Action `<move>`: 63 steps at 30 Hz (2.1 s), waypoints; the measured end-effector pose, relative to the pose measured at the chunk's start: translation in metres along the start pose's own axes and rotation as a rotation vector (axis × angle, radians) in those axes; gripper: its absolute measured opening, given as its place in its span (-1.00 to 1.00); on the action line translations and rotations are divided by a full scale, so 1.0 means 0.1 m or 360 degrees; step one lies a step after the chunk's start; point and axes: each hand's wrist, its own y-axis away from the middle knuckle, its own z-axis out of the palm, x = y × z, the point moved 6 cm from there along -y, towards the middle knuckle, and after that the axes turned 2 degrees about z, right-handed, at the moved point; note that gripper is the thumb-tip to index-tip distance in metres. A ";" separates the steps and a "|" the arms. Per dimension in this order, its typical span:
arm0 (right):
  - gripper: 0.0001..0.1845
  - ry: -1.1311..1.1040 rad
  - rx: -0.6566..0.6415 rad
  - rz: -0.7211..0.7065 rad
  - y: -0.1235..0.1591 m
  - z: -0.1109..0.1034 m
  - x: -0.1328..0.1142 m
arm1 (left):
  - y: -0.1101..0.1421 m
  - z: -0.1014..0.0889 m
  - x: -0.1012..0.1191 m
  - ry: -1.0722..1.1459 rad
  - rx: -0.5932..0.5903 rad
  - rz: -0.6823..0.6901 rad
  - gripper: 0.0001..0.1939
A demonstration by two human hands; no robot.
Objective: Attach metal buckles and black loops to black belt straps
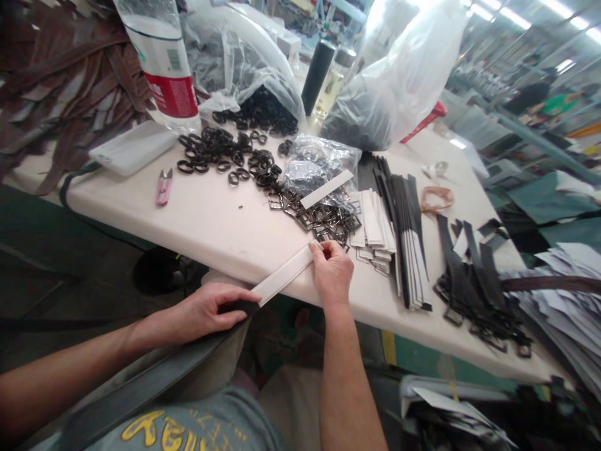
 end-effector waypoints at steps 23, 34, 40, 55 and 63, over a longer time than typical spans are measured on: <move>-0.72 0.0146 0.0157 -0.0168 0.01 0.03 0.02 | 0.02 0.00 -0.03 -0.0070 0.0014 -0.0007 -0.59; -0.72 0.0180 -0.0030 -0.0237 -0.06 0.02 0.03 | 0.01 0.00 -0.06 -0.0015 -0.0008 -0.0066 -0.60; -0.71 -0.0232 -0.0059 0.0032 -0.05 0.01 0.18 | 0.04 -0.03 -0.11 0.0296 -0.0064 -0.0221 -0.59; -0.73 0.0268 -0.0023 -0.0394 0.08 0.03 -0.11 | 0.08 -0.04 -0.07 0.0092 0.0017 -0.0185 -0.62; -0.72 0.0206 -0.0180 -0.0323 0.06 0.02 -0.10 | 0.06 -0.05 -0.06 0.0053 0.0069 -0.0162 -0.63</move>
